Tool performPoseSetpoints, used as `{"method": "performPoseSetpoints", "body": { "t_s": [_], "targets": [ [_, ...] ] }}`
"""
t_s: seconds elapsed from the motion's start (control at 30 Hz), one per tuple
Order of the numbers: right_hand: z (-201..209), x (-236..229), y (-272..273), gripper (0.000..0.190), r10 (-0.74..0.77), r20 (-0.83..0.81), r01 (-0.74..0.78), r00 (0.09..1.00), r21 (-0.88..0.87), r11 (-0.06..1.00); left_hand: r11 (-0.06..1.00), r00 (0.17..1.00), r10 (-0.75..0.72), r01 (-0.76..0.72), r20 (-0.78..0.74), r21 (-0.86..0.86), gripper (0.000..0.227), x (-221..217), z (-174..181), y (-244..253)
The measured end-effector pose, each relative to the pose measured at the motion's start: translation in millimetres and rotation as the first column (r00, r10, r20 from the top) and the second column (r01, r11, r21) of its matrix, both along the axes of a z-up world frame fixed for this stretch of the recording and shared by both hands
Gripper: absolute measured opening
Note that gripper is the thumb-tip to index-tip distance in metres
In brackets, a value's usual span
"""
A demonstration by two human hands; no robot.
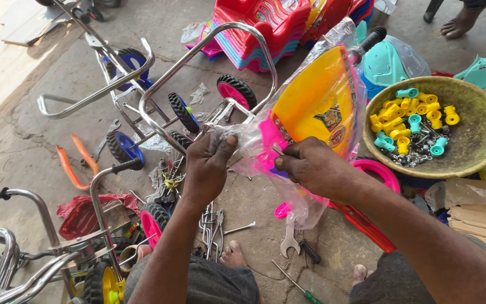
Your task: The person attaches a plastic seat to a metal tricycle frame using a screwdriver. They tighten the screws to secure the seat in place.
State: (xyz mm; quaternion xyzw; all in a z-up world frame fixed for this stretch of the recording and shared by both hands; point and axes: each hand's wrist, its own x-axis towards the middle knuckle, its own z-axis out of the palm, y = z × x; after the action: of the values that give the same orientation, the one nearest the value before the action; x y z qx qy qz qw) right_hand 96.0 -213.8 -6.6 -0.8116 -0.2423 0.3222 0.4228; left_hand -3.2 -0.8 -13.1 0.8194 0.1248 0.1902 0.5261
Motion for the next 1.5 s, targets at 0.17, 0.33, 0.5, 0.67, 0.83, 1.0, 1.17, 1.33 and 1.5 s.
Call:
{"method": "performPoseSetpoints", "body": {
  "t_s": [0.17, 0.33, 0.5, 0.67, 0.83, 1.0, 1.17, 1.33, 1.5],
  "targets": [
    [2.1, -0.8, -0.9, 0.036, -0.005, -0.009, 0.005, 1.0, 0.011, 1.0, 0.985, 0.995, -0.079, 0.069, 0.059, 0.16, 0.044, -14.0, 20.7, -1.2],
    [7.0, -4.2, -1.2, 0.036, -0.045, -0.092, 0.041, 0.995, -0.048, 0.998, 0.9, 0.98, -0.133, 0.057, 0.147, 0.432, 0.032, -14.4, 18.5, -14.2],
    [12.0, -5.5, 0.5, 0.037, -0.06, -0.122, 0.055, 0.991, -0.042, 0.998, 0.995, 0.995, 0.103, -0.103, 0.009, 0.004, 0.027, -8.3, 3.6, -20.0],
    [8.7, -4.3, -0.9, 0.039, -0.058, -0.11, 0.048, 0.992, -0.09, 0.995, 0.963, 0.996, 0.071, -0.083, -0.055, -0.256, 0.02, -2.7, -7.7, -11.5],
    [9.2, -3.2, -1.3, 0.037, -0.029, -0.027, 0.026, 0.999, -0.094, 0.995, 0.879, 0.999, 0.028, -0.009, 0.033, -0.476, 0.019, 1.2, -9.9, -6.4],
    [9.6, -6.7, 0.2, 0.037, -0.052, -0.049, 0.047, 0.997, -0.086, 0.995, 0.995, 0.998, 0.032, -0.037, 0.055, 0.096, 0.055, -14.8, 5.3, -11.7],
    [11.0, -7.3, -1.0, 0.04, -0.07, -0.107, 0.062, 0.992, -0.08, 0.995, 0.902, 1.0, -0.014, 0.007, 0.015, 0.432, 0.057, -11.9, 24.7, -22.9],
    [12.7, -8.9, 4.3, 0.038, -0.037, -0.026, 0.033, 0.999, -0.115, 0.993, 0.988, 0.908, -0.006, 0.071, -0.418, 0.14, 0.039, -1.5, 29.5, -11.6],
    [11.9, -9.2, 6.7, 0.038, -0.045, -0.035, 0.04, 0.998, -0.126, 0.991, 0.909, 0.985, -0.11, 0.155, -0.136, 0.387, 0.029, -1.8, 16.9, -5.5]
  ]
}}
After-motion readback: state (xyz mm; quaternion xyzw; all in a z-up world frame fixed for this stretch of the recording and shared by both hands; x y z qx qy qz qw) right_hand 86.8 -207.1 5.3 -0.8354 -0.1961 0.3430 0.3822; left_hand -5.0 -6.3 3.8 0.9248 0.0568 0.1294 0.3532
